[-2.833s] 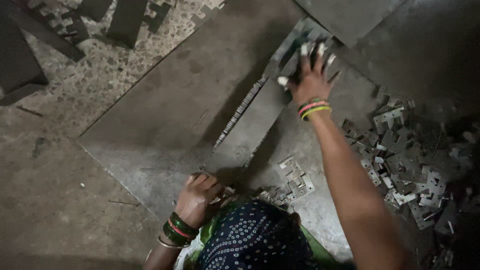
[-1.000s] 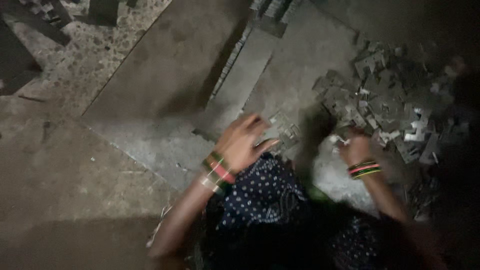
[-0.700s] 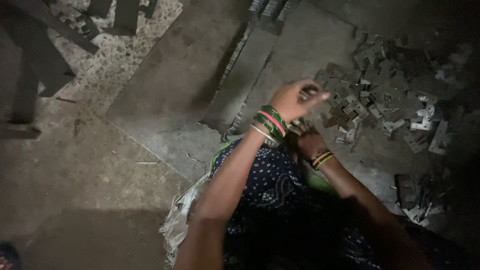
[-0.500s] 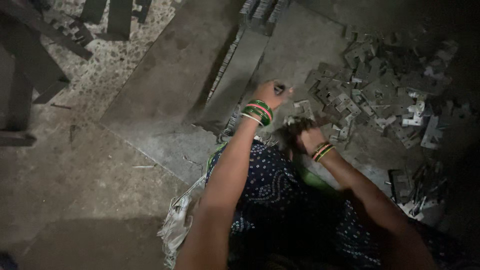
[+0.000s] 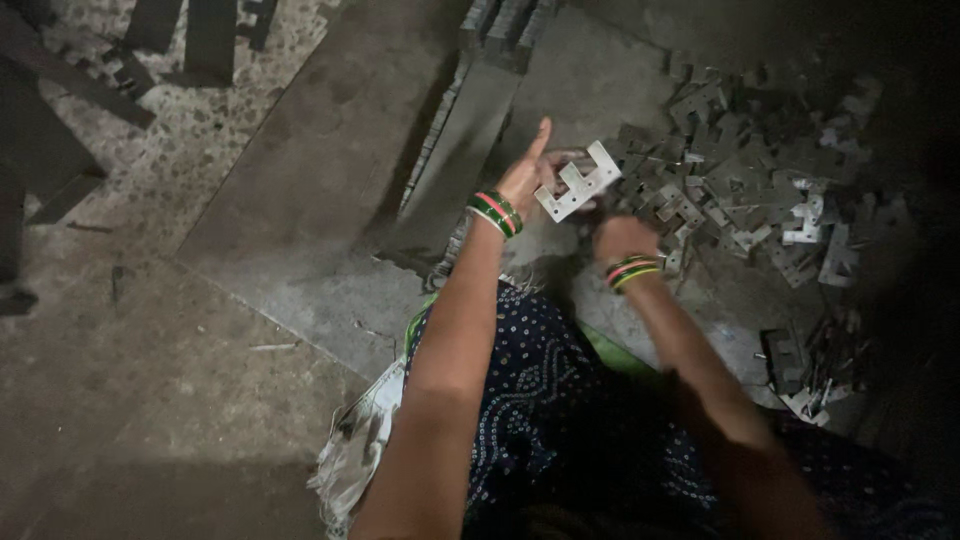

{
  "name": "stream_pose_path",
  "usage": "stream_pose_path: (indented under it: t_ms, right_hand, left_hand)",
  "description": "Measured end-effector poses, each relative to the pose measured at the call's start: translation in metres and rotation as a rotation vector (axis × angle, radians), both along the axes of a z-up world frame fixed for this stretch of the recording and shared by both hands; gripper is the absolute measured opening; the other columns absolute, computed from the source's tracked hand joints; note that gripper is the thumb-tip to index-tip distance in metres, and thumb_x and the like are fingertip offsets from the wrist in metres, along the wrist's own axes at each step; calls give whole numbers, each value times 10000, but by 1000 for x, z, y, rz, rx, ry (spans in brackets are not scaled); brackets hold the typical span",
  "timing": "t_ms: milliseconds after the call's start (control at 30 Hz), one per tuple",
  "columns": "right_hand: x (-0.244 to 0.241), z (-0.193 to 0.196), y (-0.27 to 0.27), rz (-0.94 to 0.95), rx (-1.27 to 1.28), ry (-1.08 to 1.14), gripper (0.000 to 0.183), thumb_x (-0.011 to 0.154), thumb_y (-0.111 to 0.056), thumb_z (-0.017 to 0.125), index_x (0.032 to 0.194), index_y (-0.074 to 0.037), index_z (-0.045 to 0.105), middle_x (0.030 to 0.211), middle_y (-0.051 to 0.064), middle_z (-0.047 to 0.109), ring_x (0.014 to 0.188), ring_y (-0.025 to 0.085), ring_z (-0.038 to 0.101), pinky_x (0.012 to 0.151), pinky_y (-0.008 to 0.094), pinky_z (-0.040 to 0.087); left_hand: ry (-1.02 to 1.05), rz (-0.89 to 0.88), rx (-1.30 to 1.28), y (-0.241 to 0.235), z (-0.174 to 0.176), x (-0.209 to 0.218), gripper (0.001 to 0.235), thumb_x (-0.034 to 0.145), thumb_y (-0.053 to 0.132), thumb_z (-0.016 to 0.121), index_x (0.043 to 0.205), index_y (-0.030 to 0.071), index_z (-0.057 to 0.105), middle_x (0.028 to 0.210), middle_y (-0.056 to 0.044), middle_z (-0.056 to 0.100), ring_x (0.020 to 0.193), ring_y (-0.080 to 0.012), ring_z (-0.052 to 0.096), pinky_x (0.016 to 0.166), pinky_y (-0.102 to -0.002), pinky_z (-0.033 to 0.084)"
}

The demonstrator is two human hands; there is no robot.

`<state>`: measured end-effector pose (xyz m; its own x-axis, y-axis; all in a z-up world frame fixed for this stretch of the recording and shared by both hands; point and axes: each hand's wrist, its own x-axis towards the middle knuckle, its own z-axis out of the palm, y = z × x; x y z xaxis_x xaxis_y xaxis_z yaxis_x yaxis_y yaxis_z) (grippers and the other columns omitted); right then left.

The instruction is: The person sorts through a pile of small metal components by hand, picking them up individually and stacking them onto a larger metal strip.

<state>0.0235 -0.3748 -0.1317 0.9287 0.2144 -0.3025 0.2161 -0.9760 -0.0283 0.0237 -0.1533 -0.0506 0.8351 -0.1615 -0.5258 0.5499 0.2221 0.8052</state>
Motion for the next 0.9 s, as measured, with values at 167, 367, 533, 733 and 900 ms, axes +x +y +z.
stream_pose_path:
  t_ms: [167, 367, 533, 733, 900]
  right_hand:
    - [-1, -82, 4, -6, 192, -272, 281, 983, -159, 511, 1062, -25, 745, 963, 239, 754, 840, 414, 745, 705, 521, 606]
    - [-7, -13, -8, -41, 135, -120, 240, 935, -183, 565, 1003, -96, 779, 1015, 224, 759, 938, 412, 745, 830, 539, 594]
    - [-7, 124, -25, 15, 214, -168, 352, 747, -257, 779, 1002, -16, 753, 1017, 247, 743, 958, 402, 729, 809, 509, 596]
    - [38, 120, -55, 307, 571, -692, 409, 869, -225, 754, 1193, 24, 733, 1168, 252, 722, 1055, 413, 705, 1026, 527, 550]
    - [59, 18, -97, -212, 61, 10, 390, 960, -325, 697, 1065, 47, 753, 1117, 298, 730, 999, 425, 726, 870, 502, 598]
  left_hand:
    - [-164, 41, -327, 6, -6, 2, 1109, 887, 882, 462, 1564, 10, 568, 1143, -119, 547, 1075, -271, 479, 1087, -512, 430]
    - [-62, 64, -174, 2, -3, -1, 1164, 745, 871, 350, 1642, 154, 162, 1702, -93, 73, 1535, -323, 118, 1165, -622, 145]
    - [-50, 32, -97, -8, -42, 23, 1201, 780, 913, 351, 1647, 136, 55, 1727, -136, 0, 1589, -310, 17, 1242, -547, 47]
    - [-17, -39, -215, -20, -3, 6, 1123, 780, 852, 425, 1605, 111, 250, 1632, -247, 295, 1487, -431, 277, 1167, -609, 269]
    - [-113, -199, -407, -27, -13, 14, 975, 867, 636, 731, 1553, 8, 439, 1515, -306, 537, 1363, -426, 566, 1158, -523, 468]
